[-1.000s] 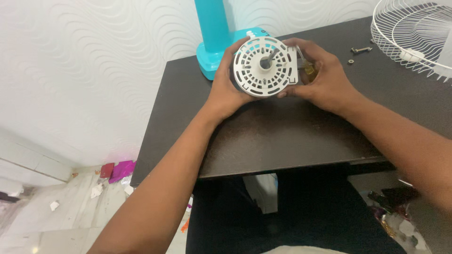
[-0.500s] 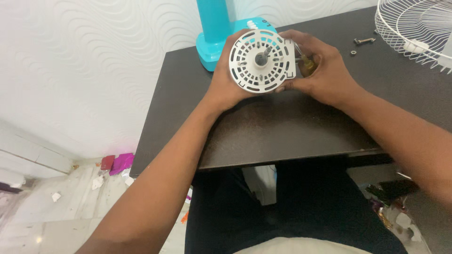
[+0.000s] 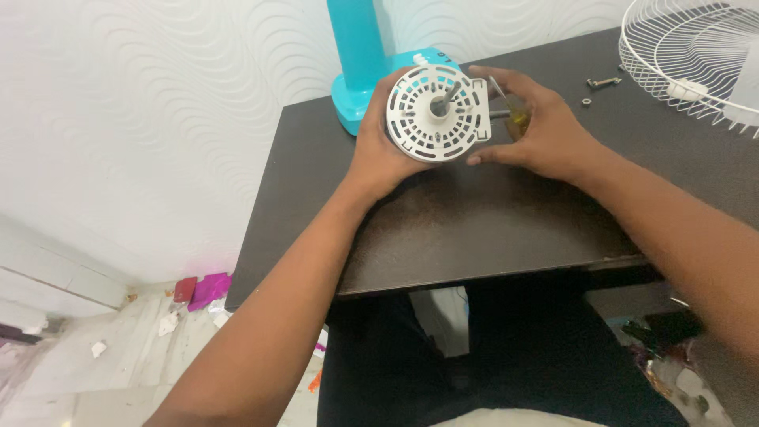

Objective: The person disassembles an electric fan motor by hand and with a screwdriver, removing screws and separating the motor housing. The person then places the motor into a white plastic housing component.

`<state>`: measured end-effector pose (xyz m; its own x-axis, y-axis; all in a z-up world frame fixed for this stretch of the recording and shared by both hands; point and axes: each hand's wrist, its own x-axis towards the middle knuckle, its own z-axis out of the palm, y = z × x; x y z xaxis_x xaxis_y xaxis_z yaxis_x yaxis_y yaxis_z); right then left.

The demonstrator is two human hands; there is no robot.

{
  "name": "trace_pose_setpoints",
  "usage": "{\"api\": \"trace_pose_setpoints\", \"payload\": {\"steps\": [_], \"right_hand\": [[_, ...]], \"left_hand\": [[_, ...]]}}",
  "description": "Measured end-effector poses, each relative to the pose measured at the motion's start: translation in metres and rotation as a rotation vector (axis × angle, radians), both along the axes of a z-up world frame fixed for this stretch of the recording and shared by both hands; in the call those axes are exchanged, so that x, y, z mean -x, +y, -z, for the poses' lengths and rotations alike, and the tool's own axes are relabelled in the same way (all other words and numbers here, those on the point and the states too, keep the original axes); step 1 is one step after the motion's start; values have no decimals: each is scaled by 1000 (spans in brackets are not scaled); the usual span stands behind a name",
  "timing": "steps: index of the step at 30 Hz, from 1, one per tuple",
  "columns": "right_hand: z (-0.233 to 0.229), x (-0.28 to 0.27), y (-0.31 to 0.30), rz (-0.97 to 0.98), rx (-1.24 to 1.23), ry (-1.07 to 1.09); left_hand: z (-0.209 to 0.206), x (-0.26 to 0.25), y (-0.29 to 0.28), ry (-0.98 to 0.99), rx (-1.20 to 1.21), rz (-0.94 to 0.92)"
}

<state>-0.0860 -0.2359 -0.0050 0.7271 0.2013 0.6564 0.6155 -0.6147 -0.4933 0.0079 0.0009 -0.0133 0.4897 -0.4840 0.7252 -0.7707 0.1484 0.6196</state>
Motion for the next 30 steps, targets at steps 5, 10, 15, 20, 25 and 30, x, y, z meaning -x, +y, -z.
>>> {"api": "trace_pose_setpoints", "payload": {"steps": [5, 10, 15, 20, 25, 30], "right_hand": [[8, -9, -46, 368, 119, 216], [-8, -26, -116, 857, 499, 274], [-23, -48, -135, 940, 716, 513], [-21, -69, -119, 955, 1052, 510], [-16, -72, -115, 940, 1027, 473], [-16, -66, -113, 910, 966, 455]], "left_hand": [[-3, 0, 0, 75, 54, -13], [-7, 4, 2, 169, 65, -71], [-9, 6, 2, 196, 33, -152], [-7, 4, 2, 99, 103, -92], [-6, 4, 2, 153, 69, -130], [-6, 3, 4, 152, 78, -68]]}}
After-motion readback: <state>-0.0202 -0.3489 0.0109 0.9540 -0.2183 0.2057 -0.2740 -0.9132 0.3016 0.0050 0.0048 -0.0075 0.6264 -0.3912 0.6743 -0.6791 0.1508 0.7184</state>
